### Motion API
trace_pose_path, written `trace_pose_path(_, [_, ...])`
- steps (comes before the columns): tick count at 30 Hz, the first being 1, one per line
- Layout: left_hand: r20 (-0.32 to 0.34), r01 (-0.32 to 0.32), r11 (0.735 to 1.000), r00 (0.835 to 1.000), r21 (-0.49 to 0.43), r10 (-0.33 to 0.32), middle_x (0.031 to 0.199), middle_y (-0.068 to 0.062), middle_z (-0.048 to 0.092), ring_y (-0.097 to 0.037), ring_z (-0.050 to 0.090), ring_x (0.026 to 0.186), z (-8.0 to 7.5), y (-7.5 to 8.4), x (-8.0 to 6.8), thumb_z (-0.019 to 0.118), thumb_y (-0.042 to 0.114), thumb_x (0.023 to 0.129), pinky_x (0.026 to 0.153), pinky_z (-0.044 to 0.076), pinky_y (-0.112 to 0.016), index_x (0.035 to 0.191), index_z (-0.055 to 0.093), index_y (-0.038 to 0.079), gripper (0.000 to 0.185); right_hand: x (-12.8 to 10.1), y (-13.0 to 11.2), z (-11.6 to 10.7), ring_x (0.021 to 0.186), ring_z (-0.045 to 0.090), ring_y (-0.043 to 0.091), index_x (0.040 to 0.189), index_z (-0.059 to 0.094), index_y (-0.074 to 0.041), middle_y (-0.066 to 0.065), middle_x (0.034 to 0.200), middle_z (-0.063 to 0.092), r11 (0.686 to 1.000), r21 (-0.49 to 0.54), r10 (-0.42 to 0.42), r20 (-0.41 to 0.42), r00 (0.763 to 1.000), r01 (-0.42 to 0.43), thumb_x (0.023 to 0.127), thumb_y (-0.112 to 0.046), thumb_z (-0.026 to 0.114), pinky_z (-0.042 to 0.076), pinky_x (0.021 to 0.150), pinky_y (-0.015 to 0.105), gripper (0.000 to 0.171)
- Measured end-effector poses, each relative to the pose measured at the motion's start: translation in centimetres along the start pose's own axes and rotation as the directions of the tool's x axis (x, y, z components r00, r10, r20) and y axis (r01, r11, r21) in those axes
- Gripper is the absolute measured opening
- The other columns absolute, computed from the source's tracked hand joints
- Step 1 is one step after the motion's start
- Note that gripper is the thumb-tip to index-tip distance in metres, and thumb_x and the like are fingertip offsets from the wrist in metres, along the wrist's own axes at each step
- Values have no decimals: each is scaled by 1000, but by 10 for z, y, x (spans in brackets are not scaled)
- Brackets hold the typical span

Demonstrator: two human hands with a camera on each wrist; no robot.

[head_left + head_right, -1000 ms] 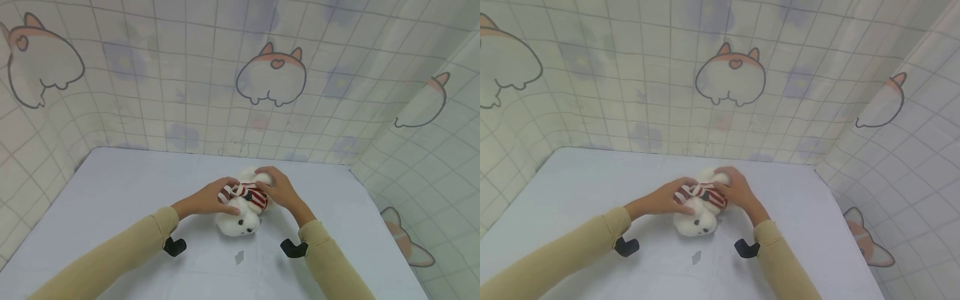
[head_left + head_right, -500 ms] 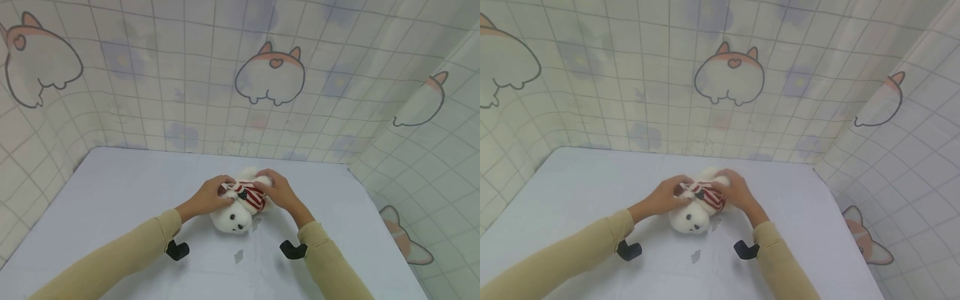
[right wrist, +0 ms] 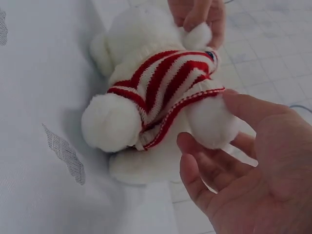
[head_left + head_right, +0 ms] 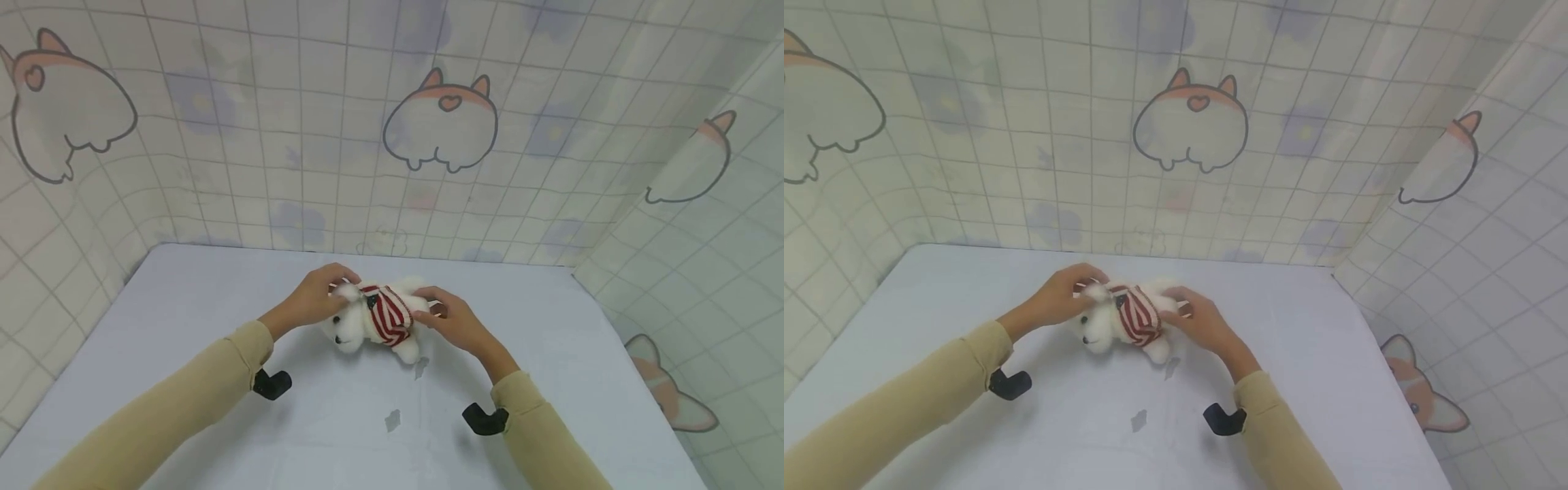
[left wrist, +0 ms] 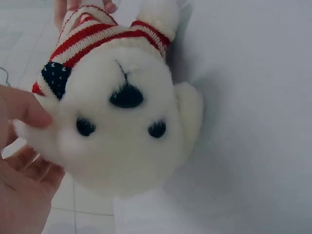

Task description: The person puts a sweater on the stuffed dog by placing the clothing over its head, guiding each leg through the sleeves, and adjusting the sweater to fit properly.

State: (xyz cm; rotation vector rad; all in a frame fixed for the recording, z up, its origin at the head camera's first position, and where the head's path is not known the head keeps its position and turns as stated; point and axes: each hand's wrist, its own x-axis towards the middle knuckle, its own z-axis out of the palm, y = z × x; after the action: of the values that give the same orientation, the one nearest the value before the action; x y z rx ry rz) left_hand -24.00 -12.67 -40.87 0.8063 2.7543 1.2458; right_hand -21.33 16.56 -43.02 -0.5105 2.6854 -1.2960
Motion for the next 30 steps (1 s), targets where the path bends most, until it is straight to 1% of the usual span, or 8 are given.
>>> trace_pose_path(6, [-2,-16,1000,1000,19,16,122,-6,57,-25,54,113,0,13,7,56,15,91,91,49,-44,110,68,11,24,-1,3,-4,106,63,23,133,53,-16,9,131,59,1000,4,23,-22,999,-23,92,-36,65,54,85,37,48])
trace_pose_path(10, [16,-21,998,1000,55,21,113,-1,64,-18,56,95,0,20,13,55,17,93,77,48,-35,106,73,16,22,-2,8,-4,105,64,24,131,52,-14,12,126,61,998,47,46,-31,998,-44,90,-34,69,53,85,38,48])
trace_pose_path(15, [83,27,996,996,89,-35,99,-1,70,-15,47,73,0,24,18,49,16,94,64,40,-30,99,74,17,26,-1,9,-5,102,64,20,123,56,-15,7,121,62,998,24,51,-47,998,-50,88,-35,70,53,82,33,43])
trace_pose_path(18, [96,49,989,993,141,-63,100,-4,72,-16,55,77,0,21,21,48,14,94,70,46,-32,99,74,15,27,0,8,-5,102,64,20,121,58,-16,6,119,63,999,7,43,-49,998,-42,87,-36,71,54,82,33,42])
trace_pose_path(20, [123,60,985,989,162,-80,105,-5,72,-19,62,88,1,17,24,49,12,94,77,50,-36,103,75,13,27,0,7,-4,102,64,20,121,59,-15,6,119,63,999,8,37,-48,998,-37,87,-36,71,54,82,33,41])
trace_pose_path(23, [176,66,983,980,173,-97,112,-6,72,-22,64,102,3,11,30,53,10,94,84,52,-38,108,75,12,26,1,5,-3,102,64,21,121,59,-15,6,119,64,999,2,33,-46,998,-33,88,-35,70,54,83,35,40])
trace_pose_path(25, [204,78,985,973,157,-110,115,-6,72,-20,64,102,5,9,33,56,11,93,82,52,-36,110,74,12,25,1,4,-3,102,64,21,120,60,-15,6,118,64,999,-8,38,-50,998,-38,88,-35,70,54,83,36,39])
trace_pose_path(30, [199,108,990,972,91,-125,113,-6,72,-16,63,94,13,6,36,63,14,92,78,51,-31,114,73,13,24,0,7,-1,95,66,19,113,64,-12,5,109,70,999,4,35,-81,996,-35,88,-29,71,54,80,33,31])
